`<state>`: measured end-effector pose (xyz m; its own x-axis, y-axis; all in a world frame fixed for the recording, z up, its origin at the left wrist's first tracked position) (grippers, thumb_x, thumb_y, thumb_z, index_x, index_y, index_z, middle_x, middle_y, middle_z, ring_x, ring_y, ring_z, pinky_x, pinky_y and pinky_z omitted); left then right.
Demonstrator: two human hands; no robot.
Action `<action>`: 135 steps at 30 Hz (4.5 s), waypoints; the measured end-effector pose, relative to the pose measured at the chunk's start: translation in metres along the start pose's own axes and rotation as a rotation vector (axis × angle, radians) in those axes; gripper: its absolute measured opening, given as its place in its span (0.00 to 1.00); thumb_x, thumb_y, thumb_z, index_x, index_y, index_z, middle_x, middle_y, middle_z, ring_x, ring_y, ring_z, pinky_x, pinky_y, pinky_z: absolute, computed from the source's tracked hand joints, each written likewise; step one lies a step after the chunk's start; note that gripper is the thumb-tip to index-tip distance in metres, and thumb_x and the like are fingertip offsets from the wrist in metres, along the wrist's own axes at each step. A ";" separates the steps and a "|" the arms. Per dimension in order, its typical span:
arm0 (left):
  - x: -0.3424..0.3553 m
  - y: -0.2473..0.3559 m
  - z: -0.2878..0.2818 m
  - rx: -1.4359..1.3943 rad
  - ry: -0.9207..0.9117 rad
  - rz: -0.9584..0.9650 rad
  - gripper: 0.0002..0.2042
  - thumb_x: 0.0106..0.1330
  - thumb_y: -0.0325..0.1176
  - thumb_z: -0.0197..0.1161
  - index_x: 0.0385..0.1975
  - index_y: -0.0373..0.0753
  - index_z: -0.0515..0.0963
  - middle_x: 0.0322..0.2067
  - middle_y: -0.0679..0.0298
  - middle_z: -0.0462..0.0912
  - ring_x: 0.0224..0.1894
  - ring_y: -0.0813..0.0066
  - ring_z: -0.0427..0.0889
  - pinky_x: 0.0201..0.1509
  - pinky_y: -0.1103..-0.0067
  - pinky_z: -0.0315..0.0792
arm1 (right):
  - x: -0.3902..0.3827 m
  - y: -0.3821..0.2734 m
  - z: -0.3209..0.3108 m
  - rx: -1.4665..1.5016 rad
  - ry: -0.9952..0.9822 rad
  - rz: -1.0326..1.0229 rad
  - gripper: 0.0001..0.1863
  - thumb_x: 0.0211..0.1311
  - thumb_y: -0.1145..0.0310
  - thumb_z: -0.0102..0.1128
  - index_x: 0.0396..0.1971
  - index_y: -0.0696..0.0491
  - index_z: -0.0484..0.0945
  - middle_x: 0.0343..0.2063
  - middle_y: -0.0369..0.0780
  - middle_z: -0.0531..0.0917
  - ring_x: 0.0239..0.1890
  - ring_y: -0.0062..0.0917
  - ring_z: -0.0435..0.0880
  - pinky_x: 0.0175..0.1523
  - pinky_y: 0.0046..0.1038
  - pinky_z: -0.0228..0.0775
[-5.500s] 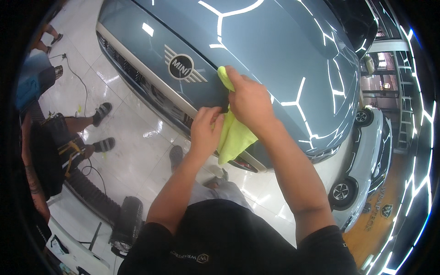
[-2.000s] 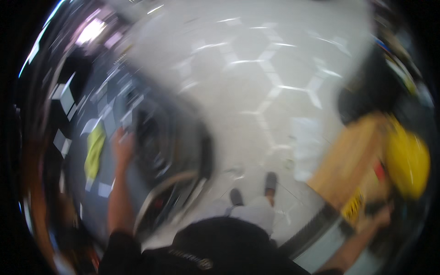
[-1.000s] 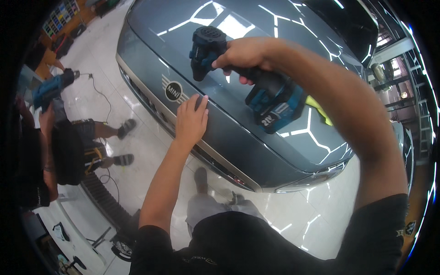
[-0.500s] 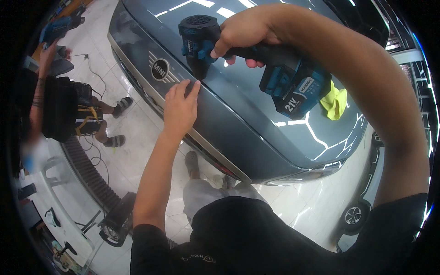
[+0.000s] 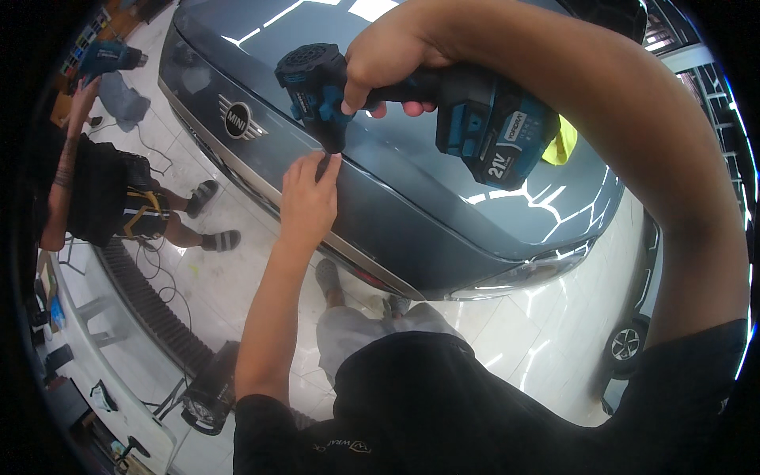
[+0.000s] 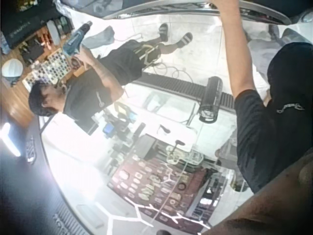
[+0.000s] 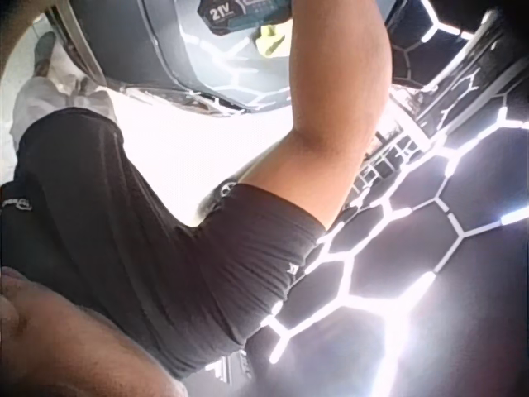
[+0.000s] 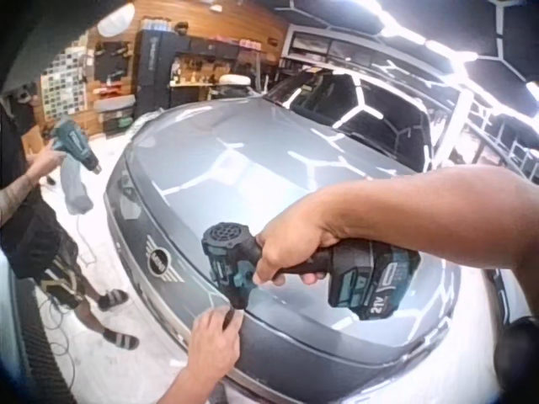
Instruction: The person wipes the front hood and bumper of a grey Mini Cooper with a yellow microfiber cloth. They then use a heat gun to apply heat to the surface while smoothing the film with a squeegee. The person continues to wipe and smooth the film across the hood and front bumper area.
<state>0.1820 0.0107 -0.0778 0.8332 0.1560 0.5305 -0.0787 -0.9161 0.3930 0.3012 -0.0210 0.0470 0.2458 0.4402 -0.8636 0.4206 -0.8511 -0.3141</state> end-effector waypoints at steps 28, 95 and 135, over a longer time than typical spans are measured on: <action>-0.020 0.056 0.011 -0.022 -0.038 0.044 0.18 0.54 0.25 0.61 0.47 0.36 0.76 0.49 0.53 0.72 0.55 0.56 0.70 0.56 0.64 0.66 | -0.060 0.035 0.052 -0.284 0.179 0.145 0.17 0.57 0.65 0.58 0.44 0.58 0.70 0.26 0.36 0.76 0.14 0.17 0.73 0.20 0.19 0.70; -0.056 0.170 0.042 -0.117 -0.098 0.235 0.16 0.59 0.31 0.56 0.47 0.36 0.76 0.45 0.56 0.75 0.51 0.57 0.74 0.62 0.62 0.65 | -0.099 0.087 0.105 -0.654 0.160 0.099 0.19 0.57 0.64 0.57 0.45 0.60 0.70 0.29 0.51 0.82 0.38 0.44 0.82 0.47 0.39 0.72; -0.039 0.186 0.040 -0.052 -0.074 0.231 0.12 0.53 0.22 0.60 0.38 0.28 0.75 0.42 0.50 0.75 0.51 0.52 0.73 0.57 0.62 0.67 | -0.145 0.176 0.138 -0.471 0.196 0.133 0.24 0.56 0.63 0.53 0.50 0.61 0.69 0.29 0.48 0.82 0.35 0.40 0.83 0.41 0.36 0.73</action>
<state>0.1565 -0.1812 -0.0558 0.8275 -0.0848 0.5550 -0.2984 -0.9038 0.3067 0.2192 -0.2738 0.0624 0.4635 0.4207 -0.7799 0.7104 -0.7025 0.0433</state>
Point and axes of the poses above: each hand's wrist, its own x-axis towards the middle knuckle, its own z-axis out of the palm, y = z × x, the point moved 9 cm from there along x, towards the middle knuckle
